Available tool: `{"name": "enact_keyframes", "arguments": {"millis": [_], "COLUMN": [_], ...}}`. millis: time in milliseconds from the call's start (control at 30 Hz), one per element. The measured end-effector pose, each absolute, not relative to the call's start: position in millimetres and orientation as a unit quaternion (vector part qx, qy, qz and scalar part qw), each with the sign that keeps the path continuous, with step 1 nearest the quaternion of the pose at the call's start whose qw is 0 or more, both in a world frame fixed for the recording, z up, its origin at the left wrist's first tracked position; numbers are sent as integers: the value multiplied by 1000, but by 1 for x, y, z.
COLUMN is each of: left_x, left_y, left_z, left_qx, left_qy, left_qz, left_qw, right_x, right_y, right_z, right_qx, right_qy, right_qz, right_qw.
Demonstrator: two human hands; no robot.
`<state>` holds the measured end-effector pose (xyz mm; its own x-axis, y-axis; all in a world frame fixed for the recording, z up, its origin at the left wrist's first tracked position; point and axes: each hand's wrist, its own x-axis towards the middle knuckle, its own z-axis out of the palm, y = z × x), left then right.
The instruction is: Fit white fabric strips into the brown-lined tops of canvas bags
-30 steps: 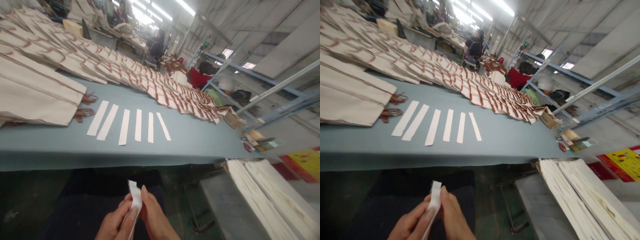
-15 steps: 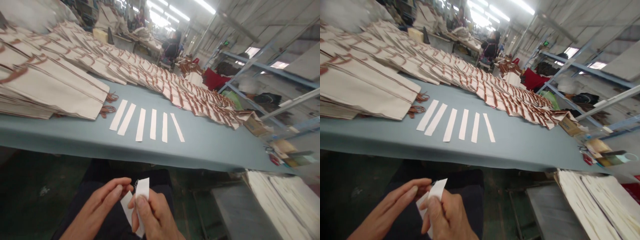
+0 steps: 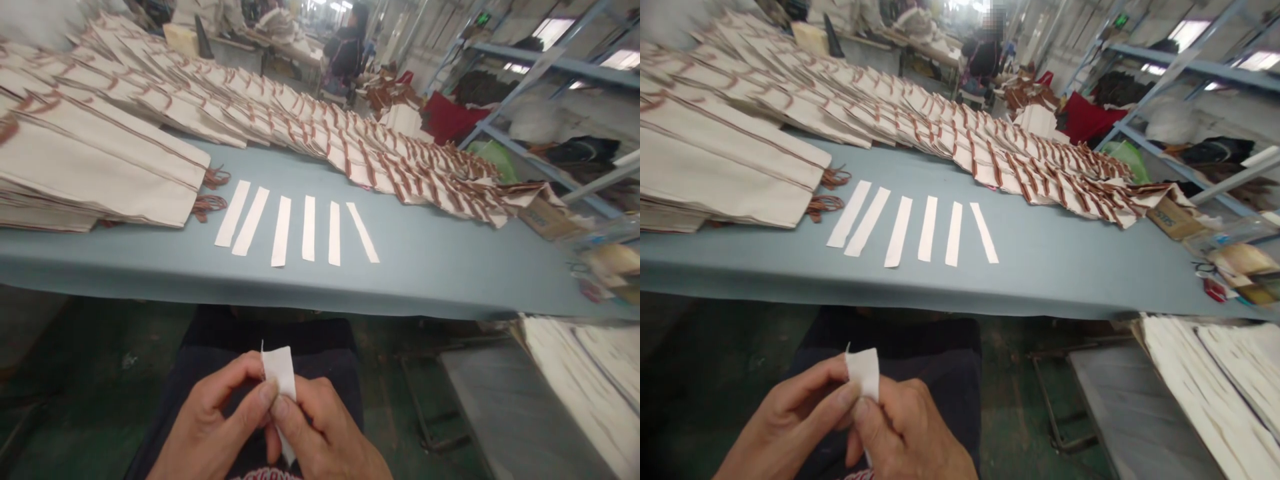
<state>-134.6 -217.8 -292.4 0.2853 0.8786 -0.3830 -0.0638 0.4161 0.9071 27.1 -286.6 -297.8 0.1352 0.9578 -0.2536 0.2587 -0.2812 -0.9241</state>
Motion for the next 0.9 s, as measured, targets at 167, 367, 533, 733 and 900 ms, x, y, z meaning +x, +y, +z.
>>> {"name": "enact_keyframes", "arguments": {"millis": [167,367,533,733,900], "left_x": [-124,-124,-122,-120,-114], "left_y": [-217,-218,-219,-214,-219], "left_z": [-287,-300,-306,-301,-304], "left_qx": [343,309,394,451,428], "left_qy": [491,524,546,520,537], "left_qz": [325,316,313,310,348], "left_qw": [732,728,669,656,638], "right_x": [36,48,41,29,21], "right_y": [-274,-256,-253,-251,-252], "right_z": [-292,-303,-308,-316,-337], "right_qx": [-613,-597,-590,-584,-570], "right_qy": [-498,-471,-411,-401,-397], "right_qz": [509,489,491,464,470], "right_qw": [341,429,493,532,545]}}
